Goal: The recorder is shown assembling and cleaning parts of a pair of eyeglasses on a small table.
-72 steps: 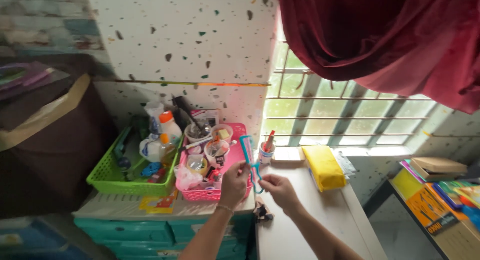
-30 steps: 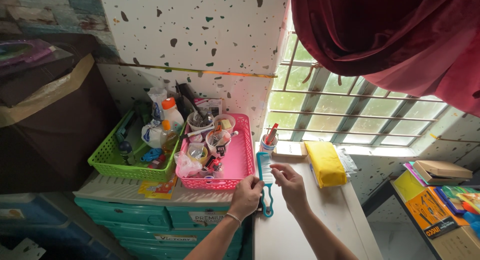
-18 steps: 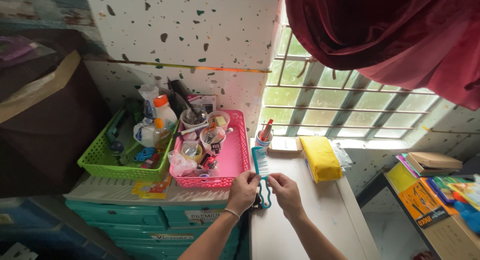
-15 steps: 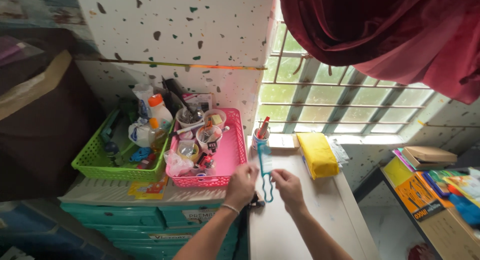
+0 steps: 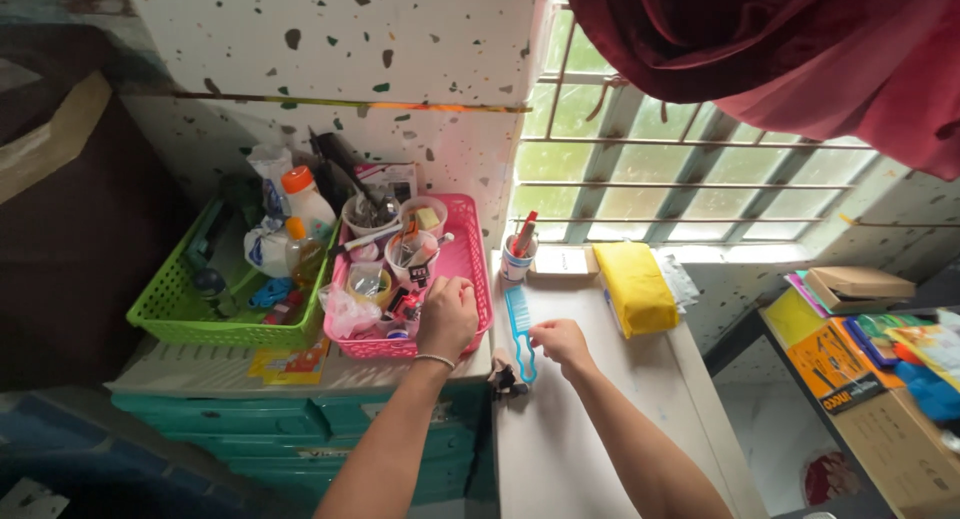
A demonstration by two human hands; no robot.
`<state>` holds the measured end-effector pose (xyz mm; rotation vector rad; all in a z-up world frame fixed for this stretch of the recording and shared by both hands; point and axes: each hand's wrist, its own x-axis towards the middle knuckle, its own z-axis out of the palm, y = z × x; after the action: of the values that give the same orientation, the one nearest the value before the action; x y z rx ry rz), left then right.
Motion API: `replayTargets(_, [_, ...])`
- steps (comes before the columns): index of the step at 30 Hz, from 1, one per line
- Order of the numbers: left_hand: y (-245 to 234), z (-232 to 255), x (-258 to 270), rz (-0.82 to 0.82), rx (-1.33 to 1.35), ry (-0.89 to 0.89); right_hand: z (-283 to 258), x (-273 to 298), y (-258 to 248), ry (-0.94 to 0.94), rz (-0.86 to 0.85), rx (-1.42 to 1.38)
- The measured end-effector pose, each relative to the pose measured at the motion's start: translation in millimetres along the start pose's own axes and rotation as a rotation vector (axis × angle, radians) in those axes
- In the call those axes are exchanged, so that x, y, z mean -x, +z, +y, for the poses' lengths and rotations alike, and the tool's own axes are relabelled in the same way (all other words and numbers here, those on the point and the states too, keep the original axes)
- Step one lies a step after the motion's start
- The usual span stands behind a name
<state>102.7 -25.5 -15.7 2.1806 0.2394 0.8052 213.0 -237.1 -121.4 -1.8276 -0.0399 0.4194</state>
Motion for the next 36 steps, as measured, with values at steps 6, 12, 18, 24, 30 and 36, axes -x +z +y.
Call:
replayTargets(6, [-0.7,0.1,-1.4,-0.037,-0.061,-0.046,-1.5,2.1,4.6,-0.065,0.034,0.394])
replayTargets(12, [-5.3,13.9,-0.2,-0.070,-0.126,-0.073,-30.8,-14.5,-3.8,-0.166,0.170,0.673])
replayTargets(18, [-5.7,14.3,-1.3,-0.037,-0.098,-0.058,-74.4,-10.1,6.3,-0.505,0.387,0.503])
replayTargets(24, [-5.1,13.2,0.0,-0.002,-0.067,-0.017,-78.7,-22.8,16.0,-0.606,0.514,0.413])
replayTargets(30, [-6.1,15.2,-0.7,-0.008,-0.062,-0.017,-87.6,-35.7,18.9,-0.601,0.469,0.620])
replayTargets(36, [-8.0,18.1,-0.5,-0.014,-0.075,-0.014,-83.1,-46.9,13.6,-0.785,0.458,0.664])
